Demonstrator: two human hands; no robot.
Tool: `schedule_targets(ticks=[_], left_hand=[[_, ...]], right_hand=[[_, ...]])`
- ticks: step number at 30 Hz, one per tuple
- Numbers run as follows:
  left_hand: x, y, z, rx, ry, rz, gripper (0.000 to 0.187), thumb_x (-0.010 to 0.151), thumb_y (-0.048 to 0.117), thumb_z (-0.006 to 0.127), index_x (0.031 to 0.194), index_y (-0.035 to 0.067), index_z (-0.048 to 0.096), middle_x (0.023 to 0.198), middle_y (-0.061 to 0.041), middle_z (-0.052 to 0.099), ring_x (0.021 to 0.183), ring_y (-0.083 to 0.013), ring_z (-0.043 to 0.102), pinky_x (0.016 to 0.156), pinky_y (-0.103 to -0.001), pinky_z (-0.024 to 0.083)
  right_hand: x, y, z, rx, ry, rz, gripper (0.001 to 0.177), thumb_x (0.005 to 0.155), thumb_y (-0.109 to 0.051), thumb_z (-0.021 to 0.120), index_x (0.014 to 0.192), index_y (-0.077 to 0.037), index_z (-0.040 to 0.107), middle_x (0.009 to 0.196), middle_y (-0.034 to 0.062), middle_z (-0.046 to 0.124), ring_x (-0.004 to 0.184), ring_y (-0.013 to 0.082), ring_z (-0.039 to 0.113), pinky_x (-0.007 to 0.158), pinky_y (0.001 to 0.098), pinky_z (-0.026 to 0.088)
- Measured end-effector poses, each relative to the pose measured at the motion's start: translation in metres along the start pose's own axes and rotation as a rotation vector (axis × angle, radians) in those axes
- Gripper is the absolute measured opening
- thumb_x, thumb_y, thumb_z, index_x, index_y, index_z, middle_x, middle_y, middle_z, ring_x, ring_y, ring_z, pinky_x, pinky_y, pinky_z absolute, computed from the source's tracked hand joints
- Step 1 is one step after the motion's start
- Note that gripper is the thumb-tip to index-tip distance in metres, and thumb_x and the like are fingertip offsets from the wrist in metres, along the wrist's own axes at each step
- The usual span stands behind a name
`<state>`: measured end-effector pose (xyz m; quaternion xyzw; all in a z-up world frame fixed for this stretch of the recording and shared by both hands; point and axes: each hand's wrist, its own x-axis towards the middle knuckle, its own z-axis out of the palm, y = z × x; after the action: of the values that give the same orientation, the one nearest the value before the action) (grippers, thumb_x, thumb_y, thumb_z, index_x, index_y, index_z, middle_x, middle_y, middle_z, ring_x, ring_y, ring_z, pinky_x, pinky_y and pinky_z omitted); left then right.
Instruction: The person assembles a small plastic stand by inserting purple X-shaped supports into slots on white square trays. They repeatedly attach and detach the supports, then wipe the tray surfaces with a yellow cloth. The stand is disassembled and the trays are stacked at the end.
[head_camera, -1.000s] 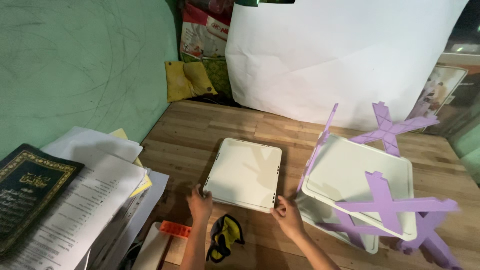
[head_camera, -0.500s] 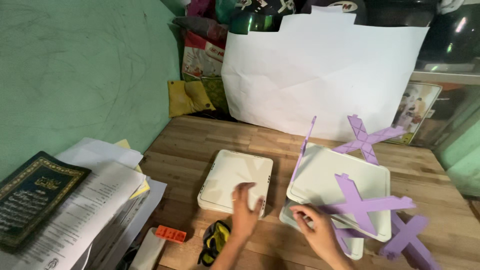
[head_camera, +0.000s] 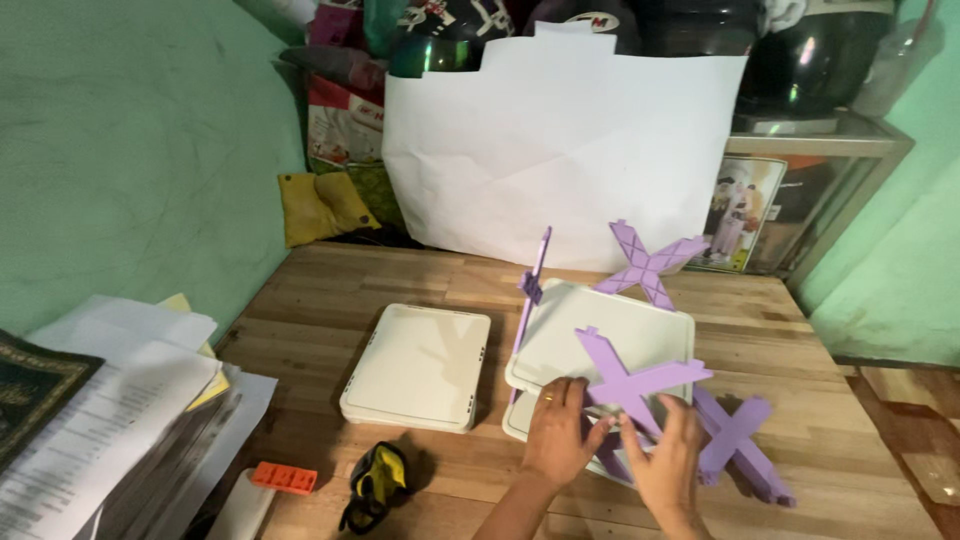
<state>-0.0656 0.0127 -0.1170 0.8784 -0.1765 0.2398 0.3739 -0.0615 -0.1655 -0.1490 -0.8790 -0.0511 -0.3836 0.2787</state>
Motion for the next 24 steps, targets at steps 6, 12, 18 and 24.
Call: schedule_targets(ticks=[6,12,18,24], left_hand=[[0.001,-0.013,0.043,0.183,0.186,0.006,0.042,0.091,0.022,0.071,0.12,-0.005,0.057,0.128,-0.029,0.061,0.125,-0.0448,0.054,0.112,-0.051,0.038],[0.016,-0.002,0.032,0.234,0.271,0.08,0.04,0.089,0.02,0.073,0.118,-0.004,0.059,0.12,-0.028,0.064,0.116,-0.0435,0.059,0.111,-0.051,0.039],[0.047,0.015,0.003,0.292,0.309,0.086,0.04,0.09,0.023,0.073,0.117,-0.003,0.06,0.103,-0.024,0.069,0.101,-0.0447,0.062,0.099,-0.05,0.046],[0.076,0.014,0.001,0.323,0.229,0.07,0.039,0.091,0.025,0.072,0.117,-0.001,0.059,0.091,-0.021,0.069,0.088,-0.0413,0.067,0.093,-0.048,0.05]], right_hand=[[-0.004,-0.001,0.002,0.055,0.024,-0.017,0.044,0.088,-0.026,0.072,0.119,0.004,0.062,0.111,0.0236,0.067,0.1,0.0409,0.066,0.085,0.0467,0.054],[0.017,-0.014,-0.013,0.049,0.004,0.035,0.043,0.089,-0.026,0.072,0.119,0.003,0.063,0.105,0.0216,0.069,0.094,0.0388,0.067,0.08,0.0469,0.054],[0.069,-0.024,-0.021,-0.035,0.057,-0.167,0.046,0.091,-0.029,0.069,0.121,0.004,0.06,0.102,0.0247,0.068,0.096,0.0427,0.065,0.085,0.0494,0.051],[0.096,-0.021,-0.018,-0.11,-0.12,-0.124,0.045,0.095,-0.03,0.067,0.121,0.005,0.057,0.093,0.0249,0.069,0.085,0.0427,0.066,0.08,0.0504,0.052]])
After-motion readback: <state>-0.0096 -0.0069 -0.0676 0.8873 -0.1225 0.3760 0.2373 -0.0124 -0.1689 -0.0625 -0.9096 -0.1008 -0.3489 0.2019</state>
